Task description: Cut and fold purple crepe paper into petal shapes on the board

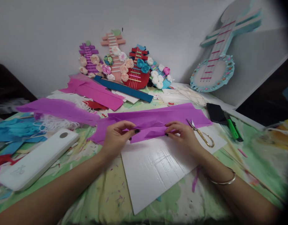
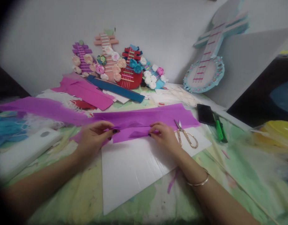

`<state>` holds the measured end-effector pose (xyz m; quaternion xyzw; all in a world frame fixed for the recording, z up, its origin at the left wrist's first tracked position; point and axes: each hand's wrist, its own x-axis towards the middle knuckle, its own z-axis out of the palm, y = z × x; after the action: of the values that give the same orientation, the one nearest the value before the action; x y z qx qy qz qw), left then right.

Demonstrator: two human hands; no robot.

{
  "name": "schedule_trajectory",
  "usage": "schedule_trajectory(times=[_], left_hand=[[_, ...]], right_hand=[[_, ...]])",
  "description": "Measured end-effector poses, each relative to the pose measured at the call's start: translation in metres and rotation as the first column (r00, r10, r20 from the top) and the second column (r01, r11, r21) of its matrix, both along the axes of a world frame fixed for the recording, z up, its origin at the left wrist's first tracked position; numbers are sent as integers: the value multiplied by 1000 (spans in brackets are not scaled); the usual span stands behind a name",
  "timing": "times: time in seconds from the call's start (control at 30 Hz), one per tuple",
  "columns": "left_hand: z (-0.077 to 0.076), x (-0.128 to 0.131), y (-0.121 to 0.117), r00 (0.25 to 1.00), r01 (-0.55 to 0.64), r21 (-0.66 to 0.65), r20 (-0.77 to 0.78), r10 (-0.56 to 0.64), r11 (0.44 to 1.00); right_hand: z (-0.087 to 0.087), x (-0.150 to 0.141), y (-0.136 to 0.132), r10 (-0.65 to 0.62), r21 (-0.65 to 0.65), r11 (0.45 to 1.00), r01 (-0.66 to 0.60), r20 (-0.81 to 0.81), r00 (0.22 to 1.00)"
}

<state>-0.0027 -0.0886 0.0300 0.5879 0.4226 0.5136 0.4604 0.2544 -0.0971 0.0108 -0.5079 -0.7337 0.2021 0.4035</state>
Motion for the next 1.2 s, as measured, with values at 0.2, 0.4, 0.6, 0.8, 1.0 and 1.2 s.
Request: schedule_trajectory(times=[0.2,0.4,0.6,0.8,1.0,1.2], left_hand=[[-4,3,0,997,71,-84,-35,-74,994],[-12,8,0,939,76,-41,-334,-86,996],[-12,8,2,912,154,-27,-380,-153,988],[-12,8,4,824,280,19,-518,-230,960],[-12,6,9,790,276,13,-573,-219,961],[-12,5,12,746,361,33,-610,-268,932]], right_hand=[[-5,-17,-8,70,10,997,-70,33,997],[0,-28,-16,107,43,992,-116,163,981],[3,-23,-16,98,21,995,-101,117,988],[3,-24,-16,124,4,992,-125,119,985],[2,-25,-15,148,-6,989,-148,99,984],[3,-26,-17,171,46,983,-177,110,979]])
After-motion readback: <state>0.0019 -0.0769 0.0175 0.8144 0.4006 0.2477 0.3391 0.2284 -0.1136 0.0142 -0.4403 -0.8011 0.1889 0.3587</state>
